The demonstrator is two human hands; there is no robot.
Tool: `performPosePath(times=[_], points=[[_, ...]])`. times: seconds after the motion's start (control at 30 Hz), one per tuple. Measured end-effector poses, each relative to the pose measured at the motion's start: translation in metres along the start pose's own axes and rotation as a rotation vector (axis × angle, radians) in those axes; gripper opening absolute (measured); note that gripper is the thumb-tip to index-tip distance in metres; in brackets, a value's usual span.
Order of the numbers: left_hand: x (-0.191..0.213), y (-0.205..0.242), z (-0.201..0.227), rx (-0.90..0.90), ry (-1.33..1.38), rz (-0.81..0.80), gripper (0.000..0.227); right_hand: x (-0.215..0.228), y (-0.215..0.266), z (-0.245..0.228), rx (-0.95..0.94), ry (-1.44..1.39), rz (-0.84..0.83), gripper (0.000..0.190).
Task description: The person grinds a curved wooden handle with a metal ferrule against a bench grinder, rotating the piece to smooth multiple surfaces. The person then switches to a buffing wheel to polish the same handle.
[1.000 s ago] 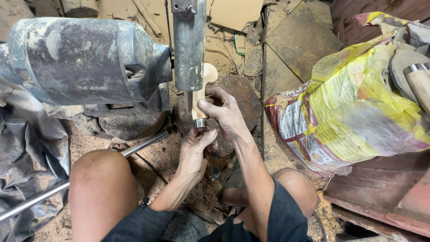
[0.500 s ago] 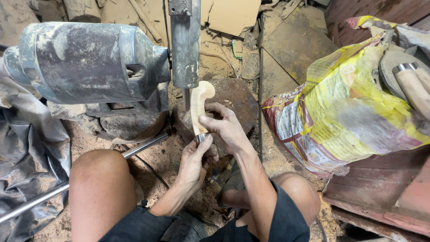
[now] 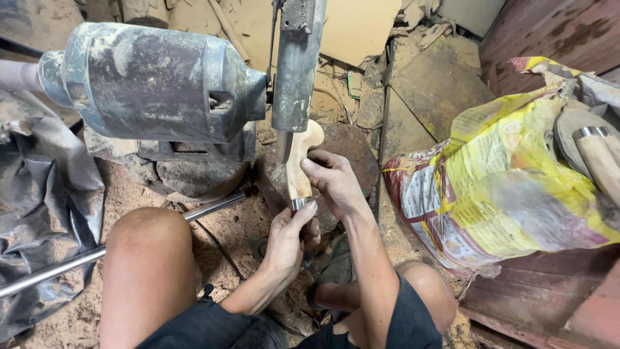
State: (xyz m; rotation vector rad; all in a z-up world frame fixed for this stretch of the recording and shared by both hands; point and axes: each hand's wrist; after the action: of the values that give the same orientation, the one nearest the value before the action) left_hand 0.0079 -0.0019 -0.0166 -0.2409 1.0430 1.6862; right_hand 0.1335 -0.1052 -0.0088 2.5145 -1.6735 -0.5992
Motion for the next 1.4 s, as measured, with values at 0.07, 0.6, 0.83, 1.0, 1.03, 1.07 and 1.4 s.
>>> performPosePath(times=[0.07, 0.6, 0.83, 1.0, 1.03, 1.07, 1.4], points=[[-0.003, -0.005, 0.003, -0.017, 0.032, 0.002, 0.02, -0.001, -0.007, -0.001, -0.002, -0.001, 0.014, 0.038], [0.036, -0.018, 0.041, 0.107, -0.575, -0.152, 0.041, 0.045, 0.035, -0.032, -0.132, 0.062, 0.263, 0.07], [0.062, -0.004, 0.055, 0.235, -0.102, -0.249, 0.076, 0.018, 0.118, 0.01, -0.232, 0.294, -0.045, 0.071], [0.073, 0.008, 0.042, 0.235, -0.09, -0.191, 0.071, -0.016, 0.138, 0.029, -0.304, 0.062, -0.093, 0.082], [0.074, 0.009, 0.04, 0.206, -0.062, -0.225, 0.066, -0.017, 0.141, 0.025, -0.311, 0.048, -0.122, 0.084], [0.076, 0.01, 0.04, 0.177, -0.041, -0.26, 0.062, -0.019, 0.143, 0.022, -0.313, 0.029, -0.151, 0.086], [0.079, 0.021, 0.041, 0.158, 0.025, -0.346, 0.043, -0.024, 0.148, 0.017, -0.355, -0.033, -0.211, 0.09]])
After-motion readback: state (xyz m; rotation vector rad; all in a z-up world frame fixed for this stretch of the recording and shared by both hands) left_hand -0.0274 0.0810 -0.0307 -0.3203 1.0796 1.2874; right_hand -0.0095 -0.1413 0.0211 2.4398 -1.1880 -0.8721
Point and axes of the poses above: each hand's wrist, its own y-axis away from the middle knuckle, its own x-axis out of the back of the hand, z = x × y, and after that the axes turned 4 degrees about y, right-handed
